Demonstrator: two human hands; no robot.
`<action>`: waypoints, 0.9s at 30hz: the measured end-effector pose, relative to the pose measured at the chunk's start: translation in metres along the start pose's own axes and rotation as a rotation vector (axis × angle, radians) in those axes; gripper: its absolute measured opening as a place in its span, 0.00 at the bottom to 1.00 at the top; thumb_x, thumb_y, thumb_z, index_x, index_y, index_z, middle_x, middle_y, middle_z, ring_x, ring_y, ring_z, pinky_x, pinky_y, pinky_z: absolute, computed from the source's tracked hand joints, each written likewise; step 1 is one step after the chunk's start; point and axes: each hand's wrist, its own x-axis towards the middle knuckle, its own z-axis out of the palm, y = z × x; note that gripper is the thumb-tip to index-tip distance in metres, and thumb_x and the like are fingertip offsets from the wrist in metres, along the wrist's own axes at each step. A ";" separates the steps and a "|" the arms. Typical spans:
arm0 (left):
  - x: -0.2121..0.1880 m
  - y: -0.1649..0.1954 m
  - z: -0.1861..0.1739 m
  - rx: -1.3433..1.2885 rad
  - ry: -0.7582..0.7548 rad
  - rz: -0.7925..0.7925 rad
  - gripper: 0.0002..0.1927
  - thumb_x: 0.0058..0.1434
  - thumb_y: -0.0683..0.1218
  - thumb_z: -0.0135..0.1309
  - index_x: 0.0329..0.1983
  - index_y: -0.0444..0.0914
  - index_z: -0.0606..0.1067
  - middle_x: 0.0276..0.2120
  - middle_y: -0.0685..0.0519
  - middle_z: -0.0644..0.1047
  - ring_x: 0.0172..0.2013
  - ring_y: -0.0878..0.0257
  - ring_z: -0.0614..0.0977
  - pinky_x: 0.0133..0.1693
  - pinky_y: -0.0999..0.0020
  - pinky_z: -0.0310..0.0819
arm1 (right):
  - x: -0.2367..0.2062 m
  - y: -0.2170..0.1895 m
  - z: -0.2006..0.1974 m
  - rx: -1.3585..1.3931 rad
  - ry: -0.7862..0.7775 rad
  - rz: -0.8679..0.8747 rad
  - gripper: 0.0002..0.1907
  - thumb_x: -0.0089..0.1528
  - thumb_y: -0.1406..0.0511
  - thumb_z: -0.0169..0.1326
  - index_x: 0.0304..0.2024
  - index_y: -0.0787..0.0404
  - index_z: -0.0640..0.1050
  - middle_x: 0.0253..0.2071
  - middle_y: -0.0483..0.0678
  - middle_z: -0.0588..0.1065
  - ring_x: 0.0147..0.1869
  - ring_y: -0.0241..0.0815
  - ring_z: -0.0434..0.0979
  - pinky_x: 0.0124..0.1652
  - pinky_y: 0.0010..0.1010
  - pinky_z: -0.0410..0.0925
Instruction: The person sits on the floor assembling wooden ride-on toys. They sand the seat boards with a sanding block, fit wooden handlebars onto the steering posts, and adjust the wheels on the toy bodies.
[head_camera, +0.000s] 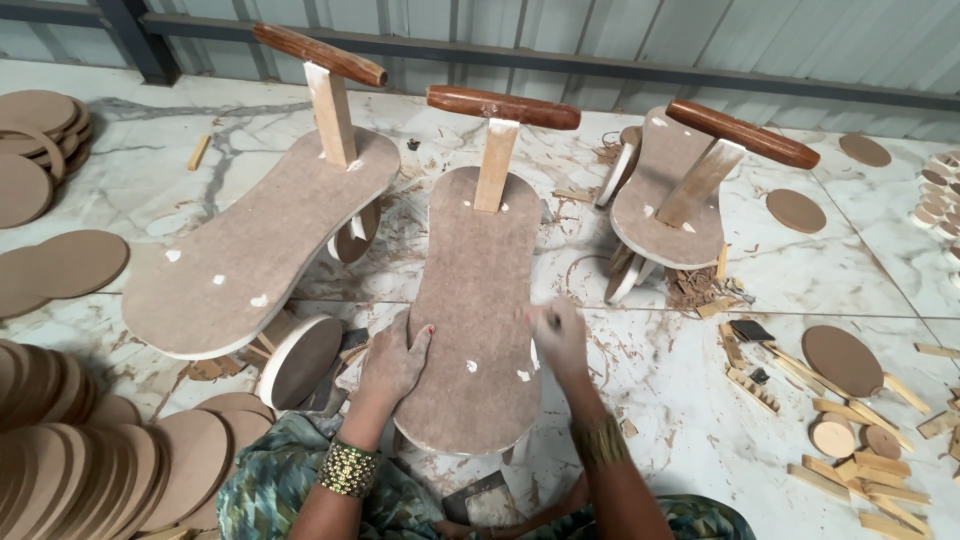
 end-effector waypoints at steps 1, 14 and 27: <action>-0.001 0.001 -0.001 0.002 -0.020 -0.022 0.32 0.65 0.61 0.48 0.66 0.38 0.68 0.51 0.33 0.77 0.53 0.36 0.77 0.55 0.45 0.70 | -0.028 -0.004 -0.008 0.022 -0.030 -0.031 0.08 0.60 0.70 0.55 0.26 0.65 0.73 0.27 0.46 0.67 0.29 0.35 0.66 0.30 0.28 0.61; -0.010 0.013 -0.012 0.006 -0.002 0.005 0.31 0.64 0.60 0.49 0.64 0.38 0.68 0.49 0.33 0.78 0.51 0.36 0.78 0.54 0.46 0.71 | 0.038 0.019 0.016 0.137 -0.083 0.092 0.04 0.58 0.68 0.59 0.30 0.62 0.80 0.26 0.43 0.75 0.27 0.31 0.68 0.27 0.23 0.61; -0.010 0.008 -0.004 0.042 -0.024 -0.029 0.33 0.64 0.61 0.48 0.66 0.38 0.67 0.49 0.34 0.78 0.51 0.36 0.78 0.54 0.45 0.71 | -0.079 0.000 -0.028 0.218 -0.070 -0.089 0.16 0.62 0.70 0.54 0.24 0.60 0.62 0.27 0.43 0.67 0.31 0.32 0.74 0.27 0.25 0.62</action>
